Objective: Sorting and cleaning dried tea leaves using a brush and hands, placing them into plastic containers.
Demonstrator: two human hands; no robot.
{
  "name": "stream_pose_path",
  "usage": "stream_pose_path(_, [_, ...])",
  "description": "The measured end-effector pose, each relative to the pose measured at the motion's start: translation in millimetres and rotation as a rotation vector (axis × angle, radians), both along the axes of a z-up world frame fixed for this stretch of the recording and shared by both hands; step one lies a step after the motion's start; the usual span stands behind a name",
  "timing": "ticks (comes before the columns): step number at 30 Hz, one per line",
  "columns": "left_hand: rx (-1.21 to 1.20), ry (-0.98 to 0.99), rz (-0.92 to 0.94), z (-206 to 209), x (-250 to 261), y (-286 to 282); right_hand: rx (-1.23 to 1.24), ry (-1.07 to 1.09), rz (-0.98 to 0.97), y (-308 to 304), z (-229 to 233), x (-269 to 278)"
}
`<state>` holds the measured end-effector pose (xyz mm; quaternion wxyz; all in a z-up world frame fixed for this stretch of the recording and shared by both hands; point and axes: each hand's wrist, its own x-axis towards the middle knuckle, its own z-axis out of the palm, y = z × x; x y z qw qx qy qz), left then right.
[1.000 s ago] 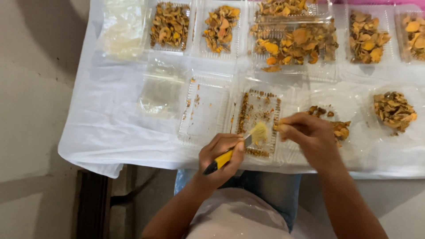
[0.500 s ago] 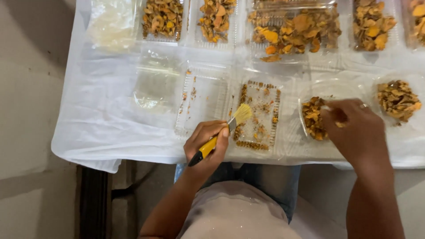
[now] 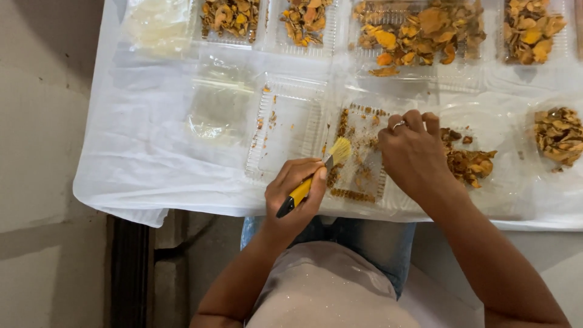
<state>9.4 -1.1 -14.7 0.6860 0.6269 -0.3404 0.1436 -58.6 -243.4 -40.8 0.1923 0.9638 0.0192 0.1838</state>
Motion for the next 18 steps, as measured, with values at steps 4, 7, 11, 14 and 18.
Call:
stream_pose_path(4, [0.002, 0.016, 0.003, -1, -2, 0, 0.126, 0.082, 0.037, 19, 17, -13])
stream_pose_path(7, [0.011, 0.011, 0.023, -3, -3, 1, 0.313, 0.264, 0.05, 36, 41, -24])
stream_pose_path(11, [-0.015, 0.0, 0.032, -3, -2, 0, 0.633, 0.647, -0.058, 42, 60, -24])
stream_pose_path(14, [-0.015, 0.001, 0.028, -2, -3, -2, 0.504, 0.679, -0.046, 43, 52, -18])
stream_pose_path(18, [-0.022, 0.016, 0.03, -3, -3, -2, 0.565, 0.739, -0.014, 42, 54, -12])
